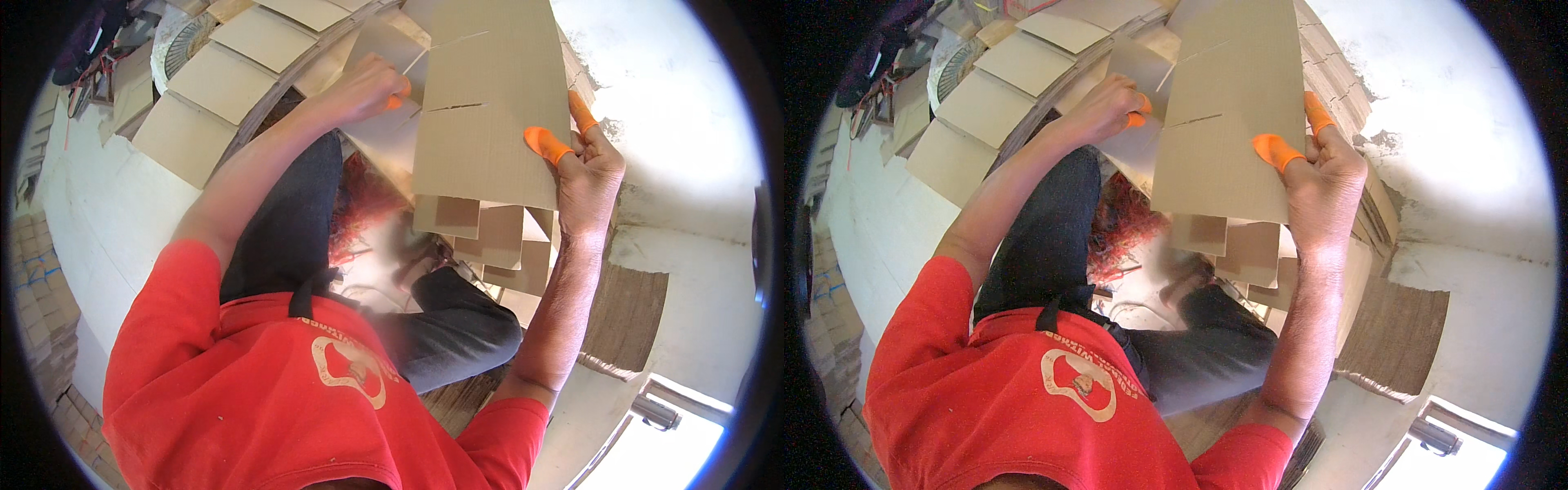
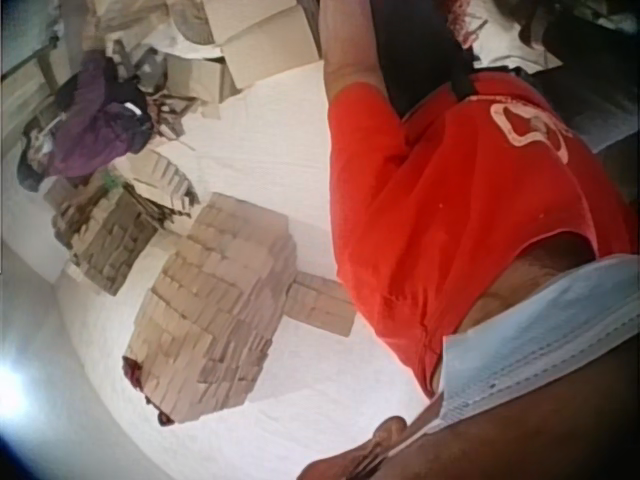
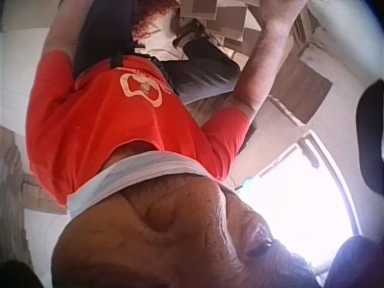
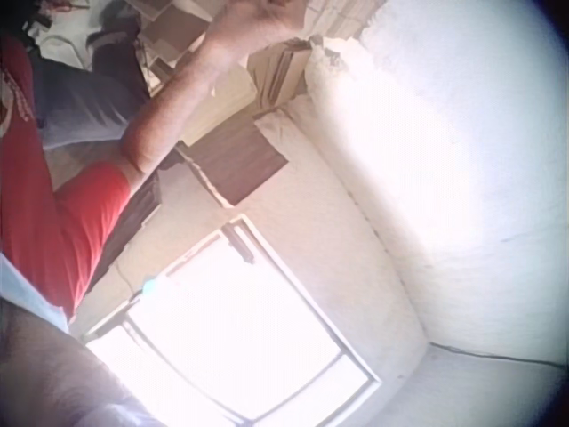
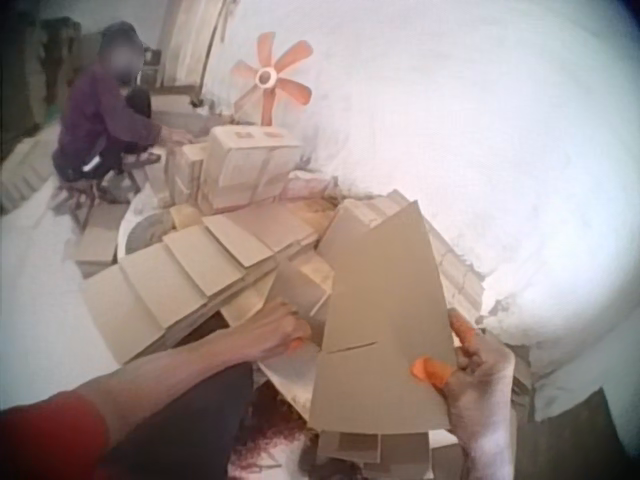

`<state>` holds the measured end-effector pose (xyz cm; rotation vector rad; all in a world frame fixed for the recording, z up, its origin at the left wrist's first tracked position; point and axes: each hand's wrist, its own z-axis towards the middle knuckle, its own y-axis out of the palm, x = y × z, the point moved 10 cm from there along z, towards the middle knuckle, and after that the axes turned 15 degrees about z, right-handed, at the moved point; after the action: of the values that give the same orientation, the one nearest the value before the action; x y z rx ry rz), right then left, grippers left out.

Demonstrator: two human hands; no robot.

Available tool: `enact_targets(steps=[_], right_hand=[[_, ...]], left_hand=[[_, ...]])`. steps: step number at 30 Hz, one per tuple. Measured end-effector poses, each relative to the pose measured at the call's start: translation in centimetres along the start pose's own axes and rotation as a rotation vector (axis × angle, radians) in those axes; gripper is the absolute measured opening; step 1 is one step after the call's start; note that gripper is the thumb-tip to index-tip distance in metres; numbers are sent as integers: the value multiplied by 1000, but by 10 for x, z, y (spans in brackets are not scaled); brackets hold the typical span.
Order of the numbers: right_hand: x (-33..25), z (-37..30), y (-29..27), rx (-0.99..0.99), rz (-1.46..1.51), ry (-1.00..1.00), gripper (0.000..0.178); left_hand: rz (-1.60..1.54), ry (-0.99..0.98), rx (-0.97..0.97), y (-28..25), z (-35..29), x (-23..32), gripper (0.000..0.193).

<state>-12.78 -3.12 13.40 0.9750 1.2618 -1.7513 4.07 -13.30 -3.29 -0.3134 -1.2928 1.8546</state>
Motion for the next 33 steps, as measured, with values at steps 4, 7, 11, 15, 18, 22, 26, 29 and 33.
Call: enact_targets(steps=[4, 7, 11, 15, 18, 22, 26, 29, 33], right_hand=[[3, 2, 6, 47, 28, -43, 57], [-5, 0, 1, 56, 23, 6, 59], [3, -3, 10, 47, 29, 5, 60], [7, -1, 16, 31, -95, -12, 60], [-3, -3, 18, 39, 62, 6, 60], [6, -5, 28, 7, -7, 30, 59], [19, -3, 32, 5, 28, 52, 59], [27, 1, 47, -64, 6, 1, 57], [55, 3, 80, -193, -155, -21, 63]], left_hand=[[-22, 15, -10, 1, 3, 1, 15], [-62, 54, 33, -2, 1, 0, 14], [-76, 56, 7, 2, 2, 0, 11], [-62, 88, -12, 6, 5, 1, 10], [-45, 75, -11, 8, 5, -5, 9], [-76, 137, 199, -7, 1, 2, 11], [-109, 168, 177, -4, 5, 3, 12], [-68, 182, 162, -2, 3, 3, 12], [-16, 158, 27, 8, 4, 6, 10]])
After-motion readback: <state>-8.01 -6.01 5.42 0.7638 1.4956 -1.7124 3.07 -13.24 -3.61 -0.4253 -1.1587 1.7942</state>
